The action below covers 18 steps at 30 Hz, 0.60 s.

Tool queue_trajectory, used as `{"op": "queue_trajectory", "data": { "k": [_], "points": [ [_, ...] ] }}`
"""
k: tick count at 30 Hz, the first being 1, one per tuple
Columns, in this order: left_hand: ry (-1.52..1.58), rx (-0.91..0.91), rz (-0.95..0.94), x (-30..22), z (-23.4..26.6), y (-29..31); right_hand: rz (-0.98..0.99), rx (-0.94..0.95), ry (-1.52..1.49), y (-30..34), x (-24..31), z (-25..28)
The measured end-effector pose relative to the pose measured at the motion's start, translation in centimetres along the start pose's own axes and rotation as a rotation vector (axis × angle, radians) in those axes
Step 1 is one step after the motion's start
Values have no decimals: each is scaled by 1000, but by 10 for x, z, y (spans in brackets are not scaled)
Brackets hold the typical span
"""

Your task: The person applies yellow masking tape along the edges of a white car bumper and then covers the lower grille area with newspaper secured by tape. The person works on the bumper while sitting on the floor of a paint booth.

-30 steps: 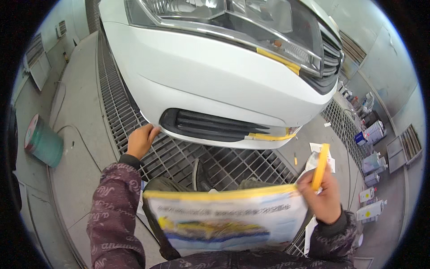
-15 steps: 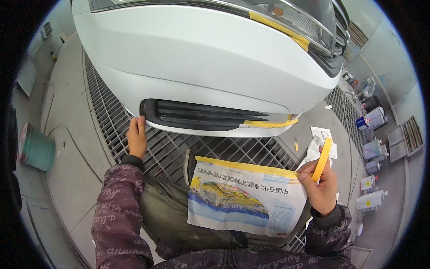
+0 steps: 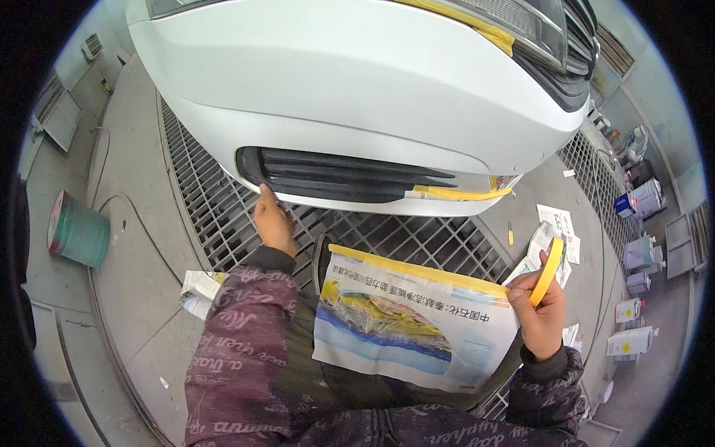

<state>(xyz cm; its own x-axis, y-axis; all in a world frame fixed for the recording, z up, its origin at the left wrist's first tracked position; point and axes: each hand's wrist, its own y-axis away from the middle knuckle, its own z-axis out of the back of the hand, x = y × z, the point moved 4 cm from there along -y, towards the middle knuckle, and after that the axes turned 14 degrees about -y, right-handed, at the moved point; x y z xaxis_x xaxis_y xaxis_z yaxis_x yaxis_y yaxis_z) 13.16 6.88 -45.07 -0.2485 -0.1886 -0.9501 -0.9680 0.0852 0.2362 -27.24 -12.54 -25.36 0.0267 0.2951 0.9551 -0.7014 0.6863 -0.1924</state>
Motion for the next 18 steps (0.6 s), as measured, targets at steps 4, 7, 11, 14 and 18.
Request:
{"op": "queue_trajectory", "data": {
  "k": [4,7,11,14,18],
  "points": [
    [53,59,89,17,-36,37,-14,-44,-10,8,-5,12],
    [-107,49,87,42,-55,52,-42,-65,-54,11,-5,9],
    [-89,185,160,66,-120,114,-1,16,114,9,15,2],
    [-251,562,-6,68,-133,135,32,-1,250,11,27,4],
    [63,197,-289,9,-78,123,-4,-124,189,29,18,30]
  ]
}}
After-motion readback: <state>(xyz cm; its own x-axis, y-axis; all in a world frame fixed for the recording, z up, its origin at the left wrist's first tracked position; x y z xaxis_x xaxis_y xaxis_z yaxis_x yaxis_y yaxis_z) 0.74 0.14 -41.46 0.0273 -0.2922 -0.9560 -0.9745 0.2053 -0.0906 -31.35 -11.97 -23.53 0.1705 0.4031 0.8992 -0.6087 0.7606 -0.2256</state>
